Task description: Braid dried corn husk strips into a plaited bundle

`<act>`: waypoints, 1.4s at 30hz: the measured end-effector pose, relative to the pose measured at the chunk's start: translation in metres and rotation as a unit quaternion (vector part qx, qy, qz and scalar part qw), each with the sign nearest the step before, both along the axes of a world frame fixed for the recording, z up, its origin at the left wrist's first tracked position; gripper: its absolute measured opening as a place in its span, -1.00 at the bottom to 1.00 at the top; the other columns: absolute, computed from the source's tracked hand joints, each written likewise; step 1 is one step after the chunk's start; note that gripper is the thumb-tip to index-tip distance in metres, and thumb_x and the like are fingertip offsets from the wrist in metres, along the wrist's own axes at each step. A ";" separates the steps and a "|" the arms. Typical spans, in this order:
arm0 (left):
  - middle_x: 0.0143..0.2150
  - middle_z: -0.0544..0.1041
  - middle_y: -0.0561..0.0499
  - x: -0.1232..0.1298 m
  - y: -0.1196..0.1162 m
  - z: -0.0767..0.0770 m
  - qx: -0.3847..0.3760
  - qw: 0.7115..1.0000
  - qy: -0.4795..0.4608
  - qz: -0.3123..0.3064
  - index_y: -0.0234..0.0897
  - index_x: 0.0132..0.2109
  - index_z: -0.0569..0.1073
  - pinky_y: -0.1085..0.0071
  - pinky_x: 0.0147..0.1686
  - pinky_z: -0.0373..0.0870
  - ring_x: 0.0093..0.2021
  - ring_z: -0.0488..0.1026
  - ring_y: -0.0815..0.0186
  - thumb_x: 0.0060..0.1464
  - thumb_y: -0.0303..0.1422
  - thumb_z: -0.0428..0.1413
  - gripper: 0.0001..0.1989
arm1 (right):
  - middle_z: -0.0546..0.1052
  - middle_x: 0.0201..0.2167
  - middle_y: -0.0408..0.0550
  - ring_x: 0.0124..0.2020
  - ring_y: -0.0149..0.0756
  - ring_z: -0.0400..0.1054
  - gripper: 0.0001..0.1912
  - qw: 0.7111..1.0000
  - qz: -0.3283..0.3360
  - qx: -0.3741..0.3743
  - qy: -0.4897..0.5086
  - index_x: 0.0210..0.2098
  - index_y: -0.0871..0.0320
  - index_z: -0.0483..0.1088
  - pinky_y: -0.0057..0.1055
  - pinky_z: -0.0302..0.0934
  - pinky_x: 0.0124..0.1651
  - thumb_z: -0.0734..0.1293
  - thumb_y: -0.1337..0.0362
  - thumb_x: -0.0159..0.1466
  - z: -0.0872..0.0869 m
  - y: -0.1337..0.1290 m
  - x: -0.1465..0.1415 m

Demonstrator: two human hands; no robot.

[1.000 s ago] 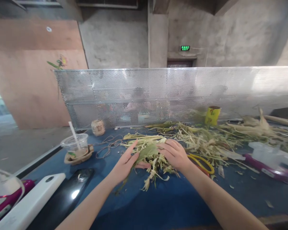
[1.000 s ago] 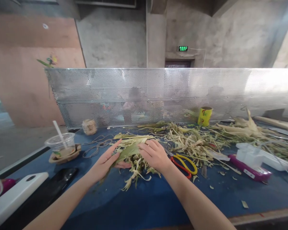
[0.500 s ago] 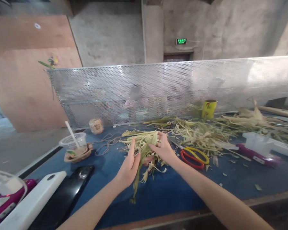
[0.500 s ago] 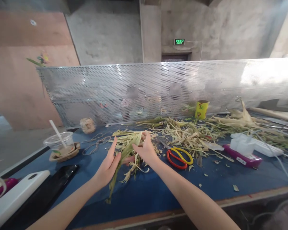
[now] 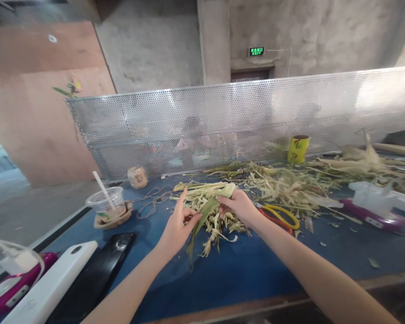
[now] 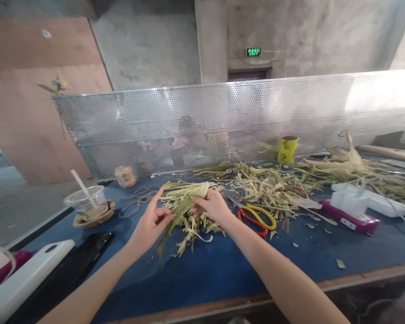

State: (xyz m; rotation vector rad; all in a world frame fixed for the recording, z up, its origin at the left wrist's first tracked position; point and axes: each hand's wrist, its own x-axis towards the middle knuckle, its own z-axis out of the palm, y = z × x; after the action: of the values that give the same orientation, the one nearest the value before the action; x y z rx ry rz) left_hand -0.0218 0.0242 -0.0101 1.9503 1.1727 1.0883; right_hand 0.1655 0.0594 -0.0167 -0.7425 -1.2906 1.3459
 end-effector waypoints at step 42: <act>-0.56 0.47 0.00 -0.019 0.039 -0.030 0.055 0.949 0.304 0.061 -0.31 0.16 0.15 0.45 -0.55 0.12 -0.54 0.42 0.25 0.15 -0.31 -0.23 -0.55 | 0.27 -0.80 -0.21 -0.81 -0.58 0.03 -0.75 0.987 -0.093 -0.130 0.035 -0.69 0.20 0.24 -0.59 -0.06 -0.78 0.40 0.25 -0.08 -0.001 0.021 0.042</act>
State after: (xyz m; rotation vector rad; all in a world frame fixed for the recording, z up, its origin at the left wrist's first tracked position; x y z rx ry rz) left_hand -0.0406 0.0636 -0.0397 2.4211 1.5921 0.6218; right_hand 0.2075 0.0801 -0.0182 -0.9625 -0.9749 1.3893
